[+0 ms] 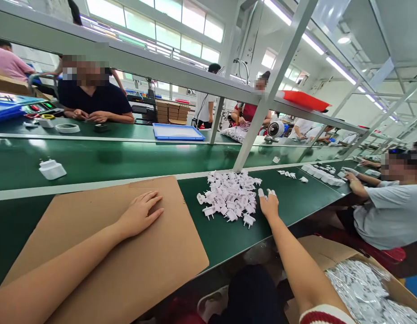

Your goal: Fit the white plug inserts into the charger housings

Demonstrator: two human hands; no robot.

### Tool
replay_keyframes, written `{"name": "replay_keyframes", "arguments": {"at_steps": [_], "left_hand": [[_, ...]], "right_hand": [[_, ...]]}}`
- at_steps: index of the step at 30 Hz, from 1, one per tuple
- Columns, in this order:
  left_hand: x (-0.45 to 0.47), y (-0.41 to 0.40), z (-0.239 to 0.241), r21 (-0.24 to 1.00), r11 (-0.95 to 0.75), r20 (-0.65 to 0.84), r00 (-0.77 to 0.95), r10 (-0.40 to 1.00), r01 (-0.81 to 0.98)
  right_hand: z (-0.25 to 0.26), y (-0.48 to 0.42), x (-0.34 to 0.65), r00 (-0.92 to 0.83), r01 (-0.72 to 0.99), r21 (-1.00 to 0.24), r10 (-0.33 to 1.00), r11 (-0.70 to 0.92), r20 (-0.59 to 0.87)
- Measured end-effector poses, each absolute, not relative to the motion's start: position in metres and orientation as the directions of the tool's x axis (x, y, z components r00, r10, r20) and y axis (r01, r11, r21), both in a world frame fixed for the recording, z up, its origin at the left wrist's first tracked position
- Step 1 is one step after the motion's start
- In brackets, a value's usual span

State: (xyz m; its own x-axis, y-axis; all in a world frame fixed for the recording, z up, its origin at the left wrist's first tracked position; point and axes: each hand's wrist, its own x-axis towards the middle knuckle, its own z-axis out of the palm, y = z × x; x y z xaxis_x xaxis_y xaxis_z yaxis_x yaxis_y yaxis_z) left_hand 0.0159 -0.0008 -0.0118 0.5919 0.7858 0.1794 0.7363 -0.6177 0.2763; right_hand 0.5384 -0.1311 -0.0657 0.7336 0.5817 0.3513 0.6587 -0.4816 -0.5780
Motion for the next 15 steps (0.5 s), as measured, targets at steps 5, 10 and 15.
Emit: {"name": "replay_keyframes", "arguments": {"at_steps": [5, 10, 15], "left_hand": [[0.016, 0.003, -0.013, 0.263, -0.616, 0.186, 0.587, 0.788, 0.742], [0.015, 0.015, -0.018, 0.234, -0.630, 0.213, 0.594, 0.776, 0.740], [0.013, 0.028, -0.023, 0.193, -0.659, 0.223, 0.622, 0.751, 0.727]], "right_hand": [[-0.065, -0.127, 0.545, 0.657, 0.701, -0.576, 0.693, -0.420, 0.295], [-0.064, -0.127, 0.541, 0.649, 0.721, -0.565, 0.678, -0.402, 0.346], [-0.064, -0.129, 0.536, 0.658, 0.728, -0.561, 0.633, -0.395, 0.408]]}}
